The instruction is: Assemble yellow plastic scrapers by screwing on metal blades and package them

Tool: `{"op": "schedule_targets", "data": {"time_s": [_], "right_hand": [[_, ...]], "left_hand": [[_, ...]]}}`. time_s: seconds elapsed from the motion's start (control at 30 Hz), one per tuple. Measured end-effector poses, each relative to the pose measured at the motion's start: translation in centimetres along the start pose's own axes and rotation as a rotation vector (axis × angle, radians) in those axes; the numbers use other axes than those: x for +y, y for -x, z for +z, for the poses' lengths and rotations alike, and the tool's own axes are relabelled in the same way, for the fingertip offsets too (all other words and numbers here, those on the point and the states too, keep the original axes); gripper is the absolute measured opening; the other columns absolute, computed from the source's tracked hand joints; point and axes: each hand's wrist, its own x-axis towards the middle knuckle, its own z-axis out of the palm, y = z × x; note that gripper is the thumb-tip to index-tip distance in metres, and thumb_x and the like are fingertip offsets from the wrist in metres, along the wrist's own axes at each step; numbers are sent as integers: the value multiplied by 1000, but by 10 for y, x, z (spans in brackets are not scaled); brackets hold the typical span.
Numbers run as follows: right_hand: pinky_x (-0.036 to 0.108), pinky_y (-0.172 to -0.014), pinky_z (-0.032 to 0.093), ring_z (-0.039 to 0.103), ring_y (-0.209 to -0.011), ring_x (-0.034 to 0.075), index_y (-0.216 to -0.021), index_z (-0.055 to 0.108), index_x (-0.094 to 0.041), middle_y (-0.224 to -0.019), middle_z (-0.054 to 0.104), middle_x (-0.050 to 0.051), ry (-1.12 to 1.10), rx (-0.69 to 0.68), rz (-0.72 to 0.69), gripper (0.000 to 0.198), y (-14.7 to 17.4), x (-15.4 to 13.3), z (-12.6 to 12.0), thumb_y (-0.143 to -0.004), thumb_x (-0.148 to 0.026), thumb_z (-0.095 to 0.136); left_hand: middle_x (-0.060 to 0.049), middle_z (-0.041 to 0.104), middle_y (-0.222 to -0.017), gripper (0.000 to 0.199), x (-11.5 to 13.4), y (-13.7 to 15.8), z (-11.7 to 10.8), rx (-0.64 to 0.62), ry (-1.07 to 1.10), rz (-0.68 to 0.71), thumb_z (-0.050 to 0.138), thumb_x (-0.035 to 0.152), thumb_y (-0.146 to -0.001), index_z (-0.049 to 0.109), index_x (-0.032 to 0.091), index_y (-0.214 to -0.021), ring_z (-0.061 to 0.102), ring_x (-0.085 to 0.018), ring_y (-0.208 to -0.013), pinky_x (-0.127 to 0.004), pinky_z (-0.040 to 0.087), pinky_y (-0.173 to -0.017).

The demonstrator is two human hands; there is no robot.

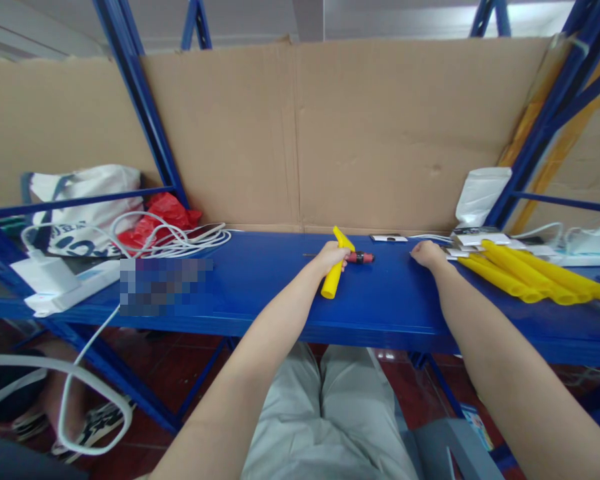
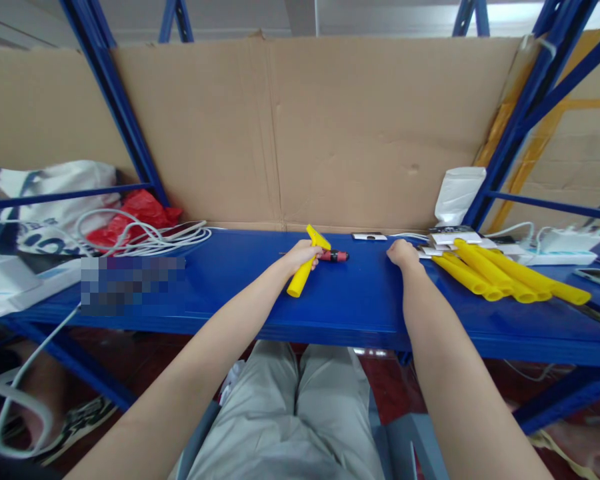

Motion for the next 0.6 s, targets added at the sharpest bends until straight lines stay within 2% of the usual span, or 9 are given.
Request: {"op": "schedule_targets", "data": {"time_s": [0.17, 0.3, 0.47, 0.6], "right_hand": [[34, -79, 50, 66, -95, 27, -82, 67, -14, -88, 69, 15, 19, -7, -43, 15, -13, 0, -1, -78, -16, 53], [34, -77, 50, 66, -92, 27, -79, 68, -13, -81, 68, 15, 52, -37, -100, 18, -25, -2, 0, -77, -12, 50], [34, -80, 50, 65, -99, 28, -95, 69, -12, -95, 69, 19, 84, -10, -102, 28, -35, -10, 6, -80, -13, 46], [36, -84, 49, 63, -104, 29, -103, 69, -10, -104, 67, 22, 89, 25, -68, 32, -35, -13, 10, -83, -16, 45]], "left_hand": [[6, 39, -43, 24, 3, -2, 5, 19, 54, 14, 46, -1, -73, 43, 18, -59, 37, -6, -38, -21, 35, -45], [6, 39, -45, 25, 14, -8, 15, -11, 113, 4, 45, 0, -77, 42, 18, -61, 36, -6, -38, -20, 33, -43], [5, 41, -49, 22, 32, -24, 36, -53, 133, -91, 46, 0, -79, 46, 17, -65, 36, -6, -40, -20, 34, -44], [3, 44, -50, 19, 39, -44, 58, -138, 143, -172, 47, 4, -82, 50, 15, -67, 41, -7, -44, -20, 37, -46]]}}
